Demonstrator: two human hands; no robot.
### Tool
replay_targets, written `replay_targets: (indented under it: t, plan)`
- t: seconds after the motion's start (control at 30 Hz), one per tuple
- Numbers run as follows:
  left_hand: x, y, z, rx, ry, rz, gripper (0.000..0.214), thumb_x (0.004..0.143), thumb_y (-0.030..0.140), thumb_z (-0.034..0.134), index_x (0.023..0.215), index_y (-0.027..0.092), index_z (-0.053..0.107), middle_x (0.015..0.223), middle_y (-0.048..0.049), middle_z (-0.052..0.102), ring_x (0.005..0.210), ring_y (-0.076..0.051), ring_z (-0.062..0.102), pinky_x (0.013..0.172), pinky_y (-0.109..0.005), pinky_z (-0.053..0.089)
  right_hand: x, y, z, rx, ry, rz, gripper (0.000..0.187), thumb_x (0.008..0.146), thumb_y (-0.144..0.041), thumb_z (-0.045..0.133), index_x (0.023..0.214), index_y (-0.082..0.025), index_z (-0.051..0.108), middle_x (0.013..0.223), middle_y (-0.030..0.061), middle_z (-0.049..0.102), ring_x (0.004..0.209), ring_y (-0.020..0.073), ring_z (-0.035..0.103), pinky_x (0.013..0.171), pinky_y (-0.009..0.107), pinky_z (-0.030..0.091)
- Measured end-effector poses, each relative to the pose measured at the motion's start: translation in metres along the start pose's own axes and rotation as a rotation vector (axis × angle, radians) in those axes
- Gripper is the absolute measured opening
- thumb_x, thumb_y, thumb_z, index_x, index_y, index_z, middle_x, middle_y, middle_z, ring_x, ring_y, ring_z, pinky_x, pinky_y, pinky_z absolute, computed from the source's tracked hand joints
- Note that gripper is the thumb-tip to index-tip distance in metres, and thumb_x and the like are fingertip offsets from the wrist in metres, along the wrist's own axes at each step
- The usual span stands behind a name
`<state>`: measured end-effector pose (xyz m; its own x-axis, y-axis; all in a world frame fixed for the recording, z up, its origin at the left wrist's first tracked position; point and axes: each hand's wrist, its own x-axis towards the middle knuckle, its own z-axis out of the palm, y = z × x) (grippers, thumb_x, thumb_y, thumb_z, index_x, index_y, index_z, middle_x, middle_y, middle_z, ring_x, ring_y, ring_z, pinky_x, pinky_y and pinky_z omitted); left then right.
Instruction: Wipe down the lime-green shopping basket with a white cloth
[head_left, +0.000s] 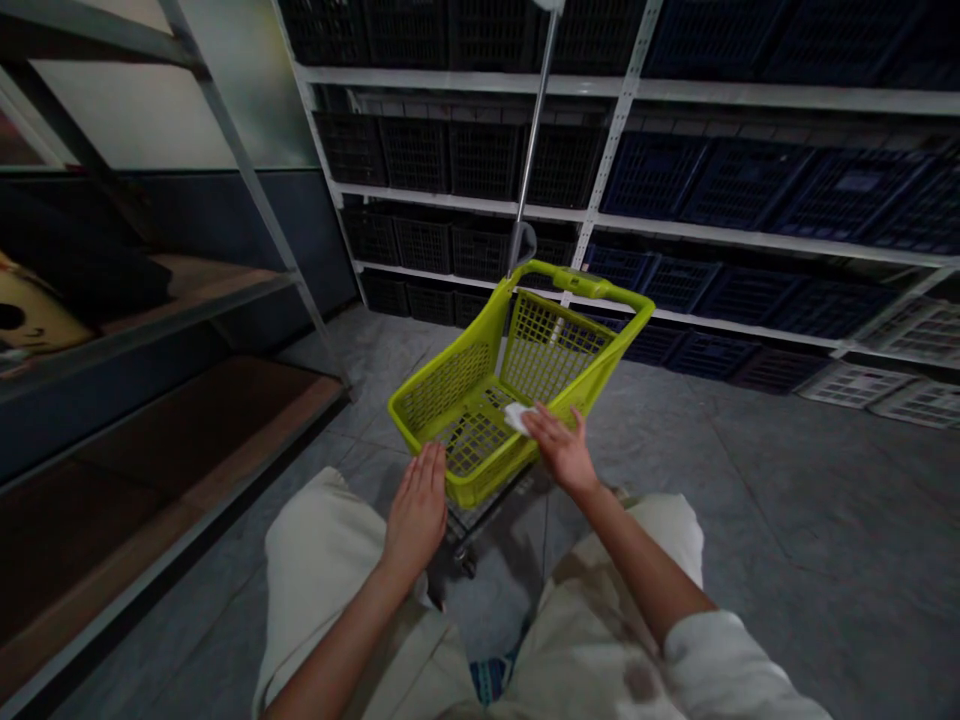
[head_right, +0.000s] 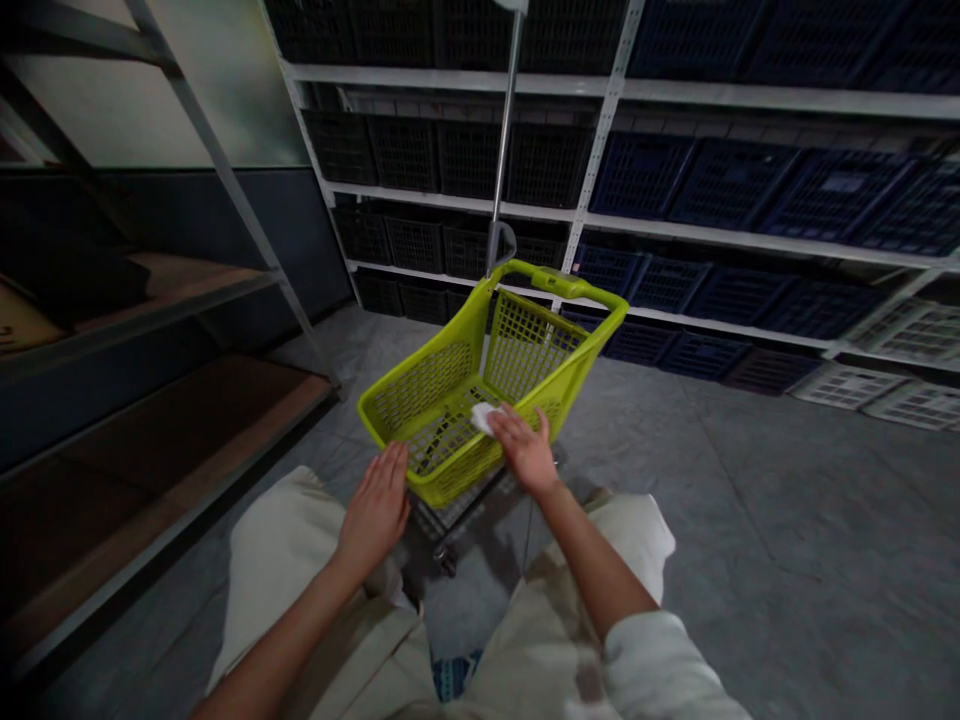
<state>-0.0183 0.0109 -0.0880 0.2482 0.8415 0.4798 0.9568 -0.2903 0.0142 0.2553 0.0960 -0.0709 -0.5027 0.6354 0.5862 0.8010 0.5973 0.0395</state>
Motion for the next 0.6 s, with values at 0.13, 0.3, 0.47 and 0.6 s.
replay_targets:
  t: [0.13,0.3,0.47,0.6]
  plan:
    - [0.005,0.025,-0.001,-0.079,0.000,-0.006,0.079,0.084,0.007,0.043,0.156,0.006,0.011,0.156,-0.0213,0.036,0.148,-0.029,0.029,0.118,-0.046,0.033,-0.010,0.040,-0.005,-0.065,0.121,0.189,0.057,0.091,-0.008,0.041,0.144,-0.028,0.045,0.138,0.0074,0.062,0.138,0.0219,0.047,0.119,0.051,0.007]
    - [-0.005,0.074,0.000,-0.074,-0.047,0.054,0.078,0.085,0.006,0.041,0.156,0.003,0.007,0.159,-0.0212,0.032,0.150,-0.027,0.024,0.119,-0.043,0.032,-0.031,-0.028,-0.002,0.011,0.171,0.315,0.061,0.090,-0.007,0.040,0.147,-0.029,0.041,0.139,0.0067,0.061,0.140,0.0213,0.045,0.120,0.052,0.005]
    - [-0.003,0.083,0.003,-0.028,-0.027,0.047,0.080,0.086,0.006,0.040,0.156,0.002,0.001,0.157,-0.0222,0.035,0.149,-0.027,0.028,0.119,-0.041,0.033,-0.043,-0.065,-0.014,0.086,-0.002,0.048,0.061,0.091,-0.008,0.039,0.149,-0.027,0.039,0.142,0.0079,0.058,0.142,0.0181,0.042,0.121,0.049,0.001]
    - [0.002,0.078,0.005,-0.034,-0.046,0.083,0.077,0.086,0.005,0.038,0.156,0.003,0.005,0.156,-0.0212,0.037,0.148,-0.025,0.030,0.119,-0.040,0.032,-0.047,0.002,-0.030,-0.022,0.008,0.100,0.062,0.089,-0.006,0.041,0.147,-0.028,0.041,0.140,0.0066,0.060,0.137,0.0184,0.048,0.121,0.050,0.003]
